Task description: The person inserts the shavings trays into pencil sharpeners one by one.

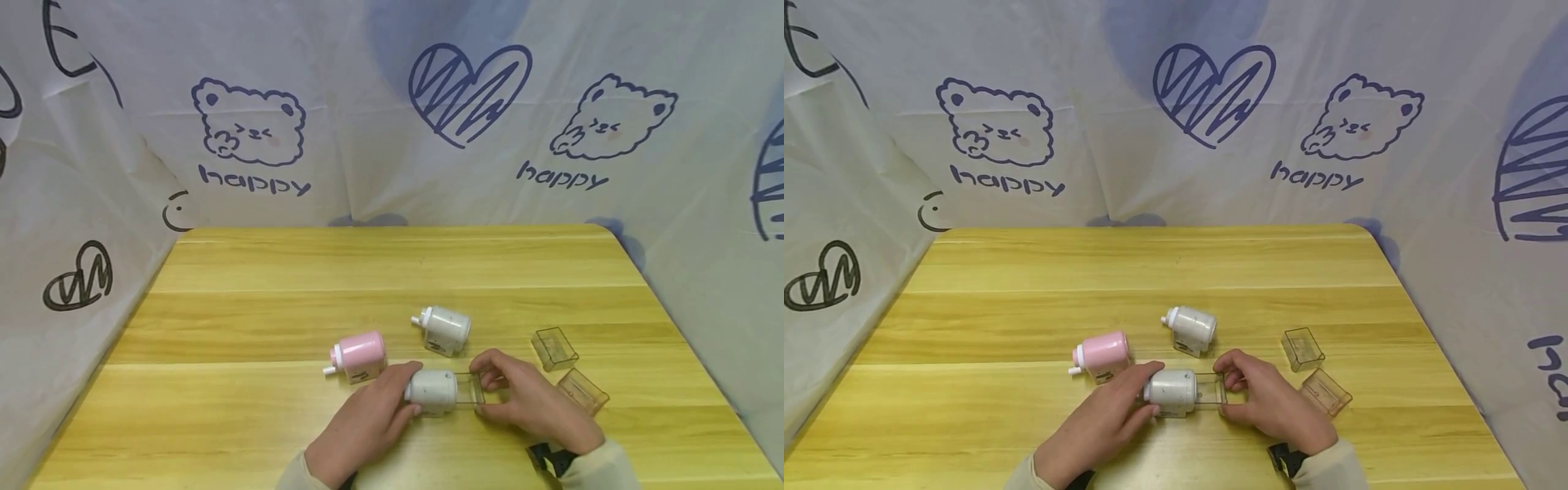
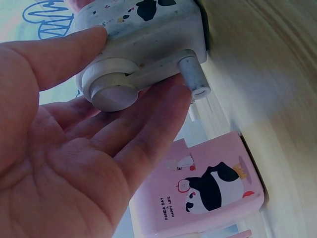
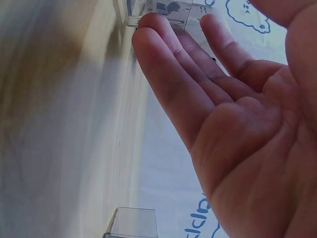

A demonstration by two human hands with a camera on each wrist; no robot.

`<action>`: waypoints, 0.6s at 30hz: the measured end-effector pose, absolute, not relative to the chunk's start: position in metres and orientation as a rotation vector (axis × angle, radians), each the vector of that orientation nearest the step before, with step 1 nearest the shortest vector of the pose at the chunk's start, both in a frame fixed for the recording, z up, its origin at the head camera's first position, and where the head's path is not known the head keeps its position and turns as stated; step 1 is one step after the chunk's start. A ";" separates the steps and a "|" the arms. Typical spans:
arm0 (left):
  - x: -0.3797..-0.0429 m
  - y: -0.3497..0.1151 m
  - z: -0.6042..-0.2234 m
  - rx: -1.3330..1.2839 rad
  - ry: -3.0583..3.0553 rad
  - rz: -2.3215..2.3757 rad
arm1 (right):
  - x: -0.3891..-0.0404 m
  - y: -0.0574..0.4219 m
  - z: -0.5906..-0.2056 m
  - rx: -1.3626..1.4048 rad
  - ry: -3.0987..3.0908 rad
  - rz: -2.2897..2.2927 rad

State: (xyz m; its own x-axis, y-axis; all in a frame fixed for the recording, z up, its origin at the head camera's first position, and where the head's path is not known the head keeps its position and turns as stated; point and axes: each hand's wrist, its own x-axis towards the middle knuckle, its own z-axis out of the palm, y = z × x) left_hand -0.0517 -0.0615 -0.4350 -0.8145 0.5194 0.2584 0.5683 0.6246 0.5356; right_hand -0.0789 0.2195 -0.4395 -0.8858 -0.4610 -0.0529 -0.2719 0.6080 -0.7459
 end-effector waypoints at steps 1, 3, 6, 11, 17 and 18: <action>-0.052 -0.062 -0.435 -0.925 -2.760 -0.952 | -0.079 0.220 -0.439 -0.597 2.594 -1.143; -0.052 -0.062 -0.435 -0.925 -2.760 -0.947 | -0.078 0.220 -0.439 -0.590 2.589 -1.144; -0.052 -0.062 -0.435 -0.926 -2.757 -0.943 | -0.078 0.220 -0.438 -0.579 2.580 -1.145; -0.052 -0.062 -0.435 -0.928 -2.752 -0.942 | -0.078 0.220 -0.438 -0.579 2.579 -1.145; -0.052 -0.062 -0.436 -0.929 -2.762 -0.938 | -0.079 0.221 -0.437 -0.578 2.562 -1.170; -0.053 -0.062 -0.436 -0.929 -2.763 -0.938 | -0.079 0.222 -0.437 -0.577 2.560 -1.172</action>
